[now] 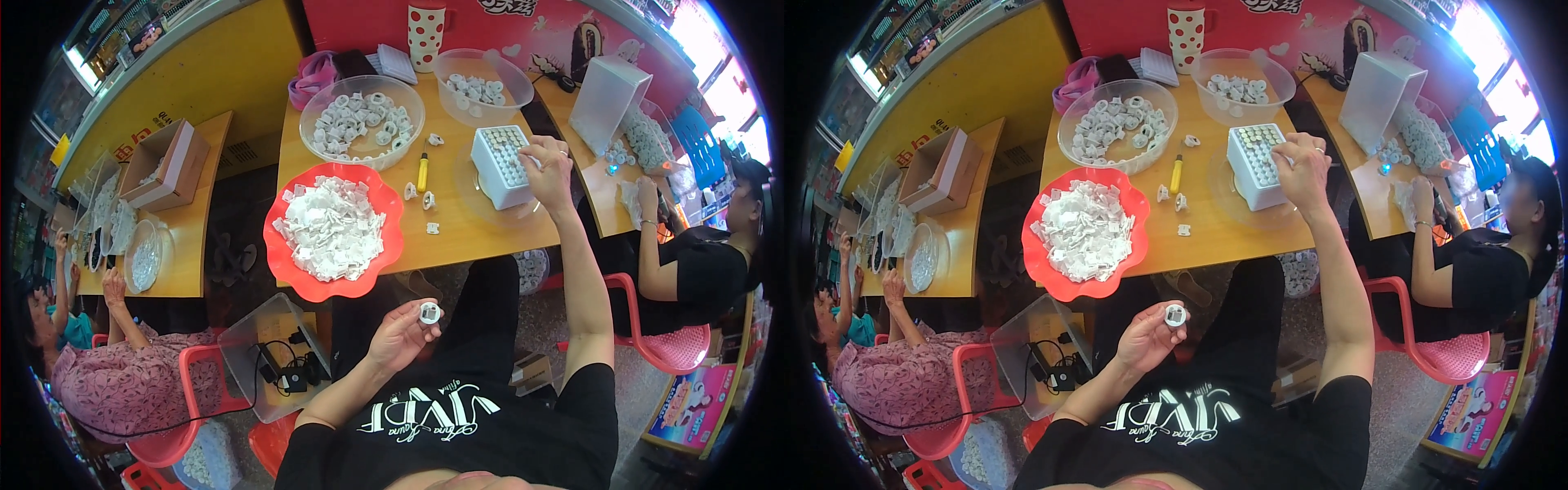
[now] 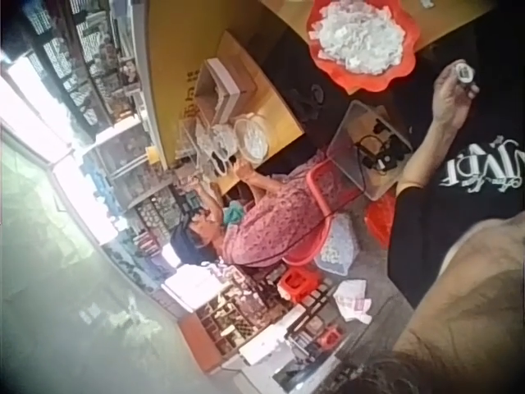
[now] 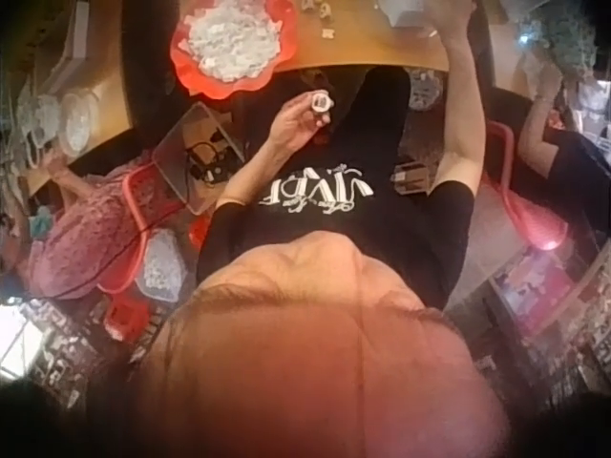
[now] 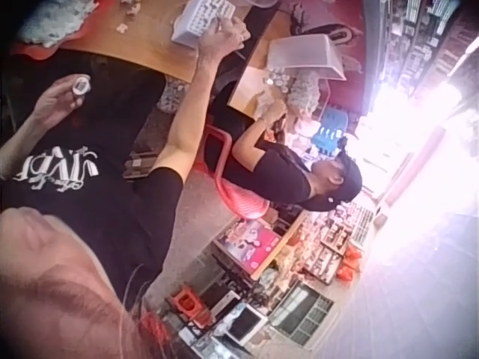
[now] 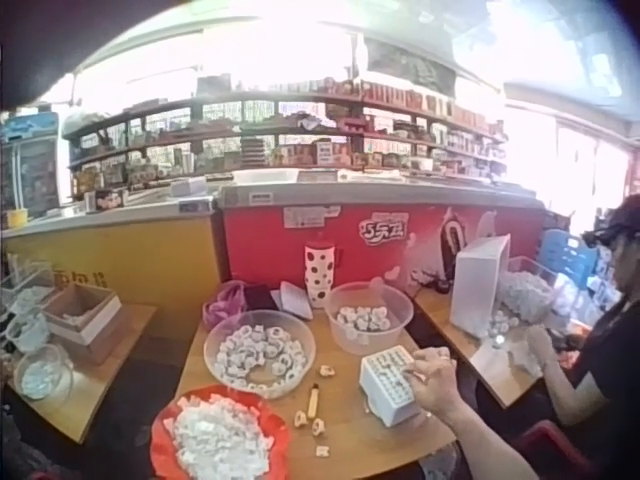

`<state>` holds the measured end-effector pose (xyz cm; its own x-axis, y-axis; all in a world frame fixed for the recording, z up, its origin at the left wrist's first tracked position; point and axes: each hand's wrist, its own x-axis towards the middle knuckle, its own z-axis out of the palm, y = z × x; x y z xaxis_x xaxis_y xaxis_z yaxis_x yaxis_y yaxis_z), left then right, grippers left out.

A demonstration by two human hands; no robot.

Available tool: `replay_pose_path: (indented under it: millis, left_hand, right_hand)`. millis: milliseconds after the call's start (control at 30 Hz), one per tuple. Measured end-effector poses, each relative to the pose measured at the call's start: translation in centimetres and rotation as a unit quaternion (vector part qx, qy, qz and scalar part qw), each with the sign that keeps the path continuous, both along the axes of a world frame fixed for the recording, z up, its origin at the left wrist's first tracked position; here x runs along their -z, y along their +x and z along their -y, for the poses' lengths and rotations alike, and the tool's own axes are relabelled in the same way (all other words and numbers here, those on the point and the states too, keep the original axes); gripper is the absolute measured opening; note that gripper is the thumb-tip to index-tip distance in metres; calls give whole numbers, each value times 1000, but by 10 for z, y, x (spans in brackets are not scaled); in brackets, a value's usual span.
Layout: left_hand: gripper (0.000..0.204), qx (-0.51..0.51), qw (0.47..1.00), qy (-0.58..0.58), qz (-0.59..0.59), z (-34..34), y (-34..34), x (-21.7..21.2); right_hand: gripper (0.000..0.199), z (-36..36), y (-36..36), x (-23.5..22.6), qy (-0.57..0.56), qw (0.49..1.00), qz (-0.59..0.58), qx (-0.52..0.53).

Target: The person assembles small electronic light units by picking parts from containers and trays, inserting components into plastic casings, and pressing them together by hand.

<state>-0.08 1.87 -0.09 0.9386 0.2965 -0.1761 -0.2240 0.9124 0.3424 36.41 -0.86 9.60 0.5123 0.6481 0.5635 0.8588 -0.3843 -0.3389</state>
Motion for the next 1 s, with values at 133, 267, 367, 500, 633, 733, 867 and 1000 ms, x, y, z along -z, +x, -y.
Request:
replay_pose_path:
  millis: [133, 267, 367, 500, 633, 733, 867, 1000]
  left_hand:
    - [32, -2, 1000, 9, 17, 1, 8, -8]
    - [32, -10, 1000, 12, -1, 2, 14, -15]
    - [32, -19, 1000, 10, -6, -2, 13, -11]
    - [31, -10, 1000, 17, 10, -4, 14, -8]
    - [28, -14, 999, 40, 7, 0, 19, -12]
    - [27, -21, 999, 42, 8, 2, 20, -13]
    - [26, -25, 998, 61, 10, 2, 19, -7]
    - [25, -34, 997, 68, 17, 2, 19, -4]
  right_hand:
    - [12, -2, -16, -1, -34, 999, 21, 14]
    - [9, 3, -11, -9, -12, 999, 15, -27]
    - [10, 10, -53, -19, 53, 988, -69, -132]
    - [16, 47, -148, -9, 77, 938, -152, -302]
    - [21, 66, -196, 19, 77, 941, -117, -307]
    - [23, 68, -205, 32, 97, 946, -114, -288]
    - [20, 67, -209, 33, 83, 946, -142, -281]
    - [17, 66, -209, 34, 67, 939, -201, -272]
